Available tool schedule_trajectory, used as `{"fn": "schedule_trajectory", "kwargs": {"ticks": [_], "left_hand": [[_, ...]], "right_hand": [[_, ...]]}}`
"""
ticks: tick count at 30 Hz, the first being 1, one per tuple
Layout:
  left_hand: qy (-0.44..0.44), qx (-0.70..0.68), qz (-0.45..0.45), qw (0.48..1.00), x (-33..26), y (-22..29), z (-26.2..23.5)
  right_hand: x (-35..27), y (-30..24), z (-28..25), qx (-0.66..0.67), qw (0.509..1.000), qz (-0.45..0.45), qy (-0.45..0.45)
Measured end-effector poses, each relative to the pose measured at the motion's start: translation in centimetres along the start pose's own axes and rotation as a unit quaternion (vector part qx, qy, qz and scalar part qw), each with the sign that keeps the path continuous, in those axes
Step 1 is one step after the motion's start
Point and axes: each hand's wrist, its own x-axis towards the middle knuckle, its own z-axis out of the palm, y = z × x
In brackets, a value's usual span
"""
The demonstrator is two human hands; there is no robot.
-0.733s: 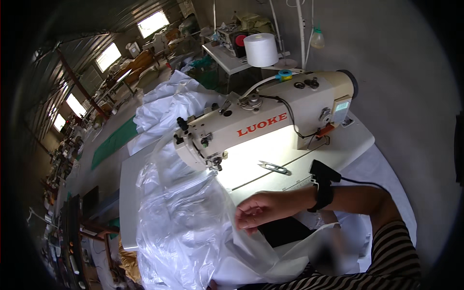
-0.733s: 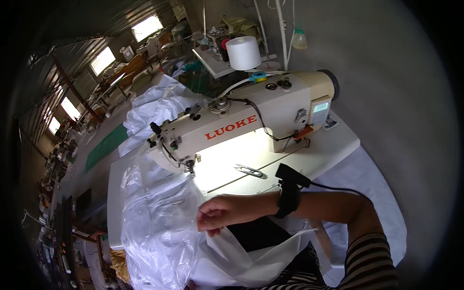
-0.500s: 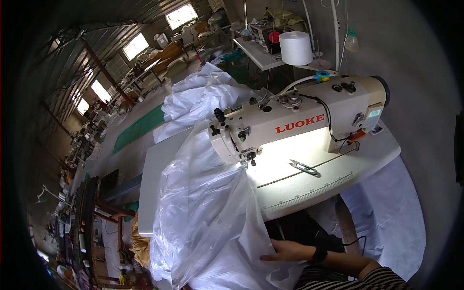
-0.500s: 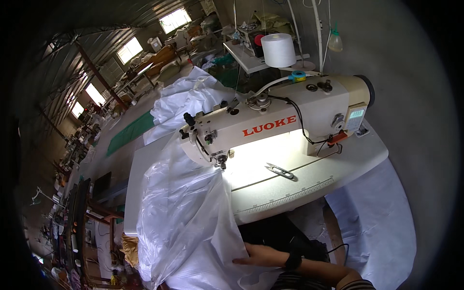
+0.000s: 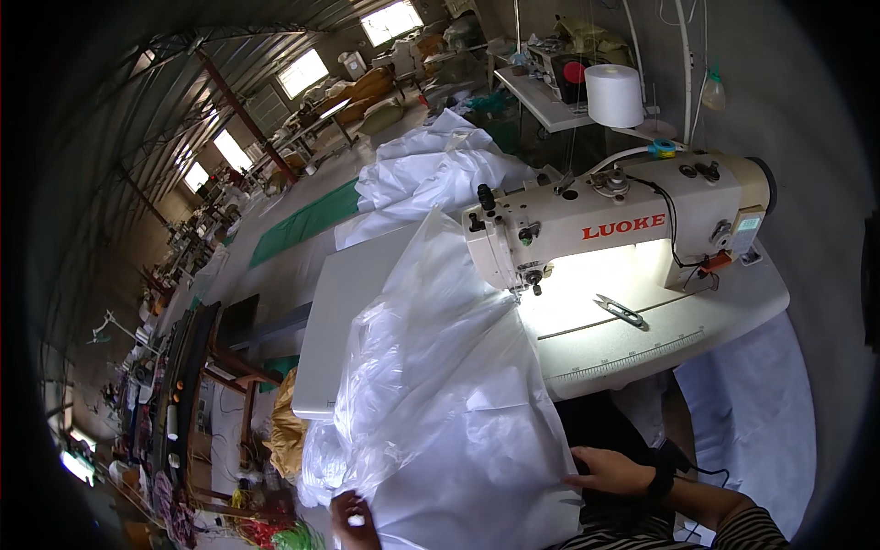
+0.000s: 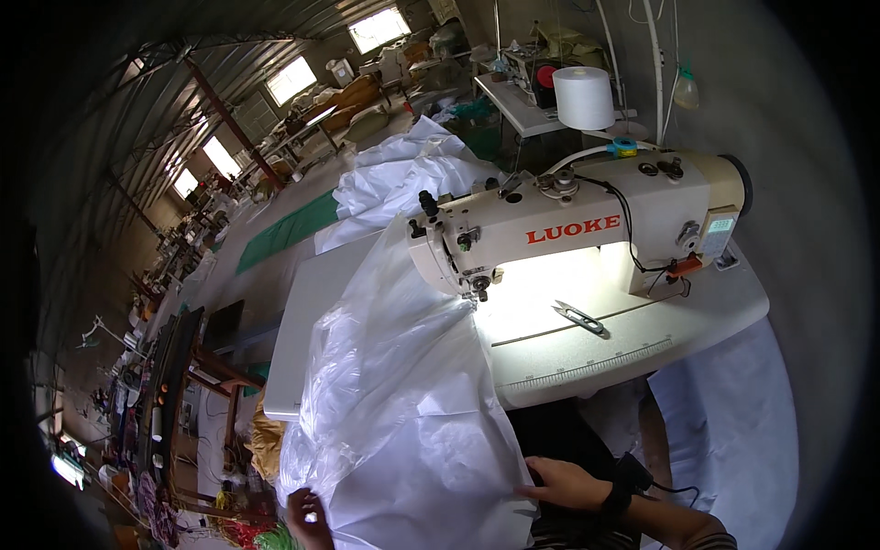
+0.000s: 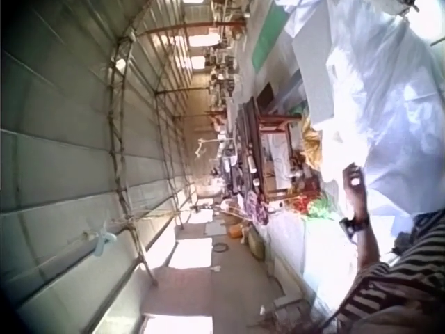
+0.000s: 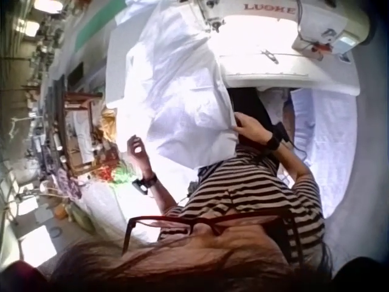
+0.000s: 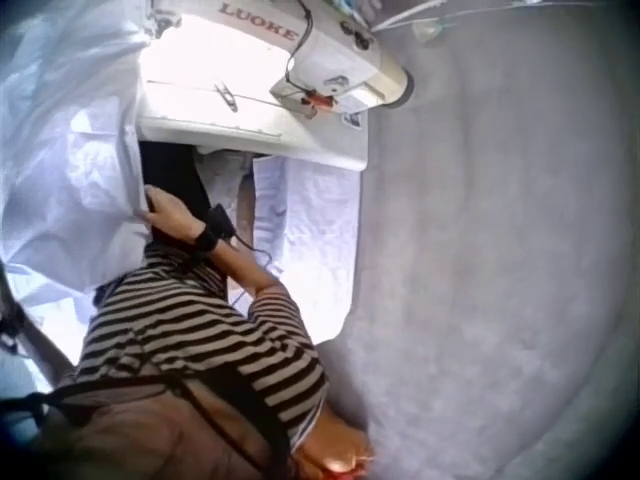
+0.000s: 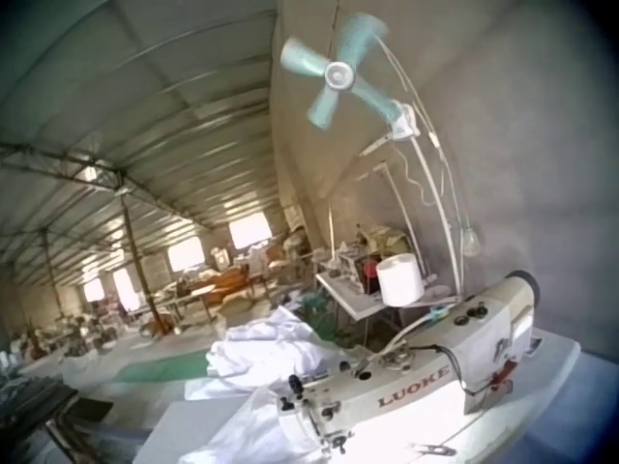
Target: Sewing a large white plastic or fabric sheet using an industrial sewing machine.
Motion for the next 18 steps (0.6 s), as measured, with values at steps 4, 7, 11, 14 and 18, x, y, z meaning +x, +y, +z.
{"fn": "schedule_trajectory", "kwargs": {"ticks": [4, 7, 11, 14, 18], "left_hand": [[-0.163, 0.205, 0.166, 0.951, 4.4, 2.8, 8.5], [-0.217, -0.283, -0.234, 0.904, 6.4, -3.1, 8.5], [-0.083, 0.024, -0.149, 0.985, 11.0, -8.8, 7.9], [0.049, 0.062, -0.037, 0.996, 10.4, -6.5, 7.9], [-0.052, 0.052, 0.042, 0.996, 8.4, 1.0, 8.5]], "right_hand": [[3.0, 0.8, -2.2, 0.093, 0.995, 0.000, -0.024], [3.8, -0.7, -4.8, 0.263, 0.963, -0.042, -0.040], [2.4, 0.6, -5.8, 0.202, 0.978, 0.003, -0.042], [0.4, 1.4, -3.1, 0.223, 0.972, 0.053, -0.053], [-0.7, 1.9, 0.4, 0.372, 0.919, 0.120, -0.045]]}}
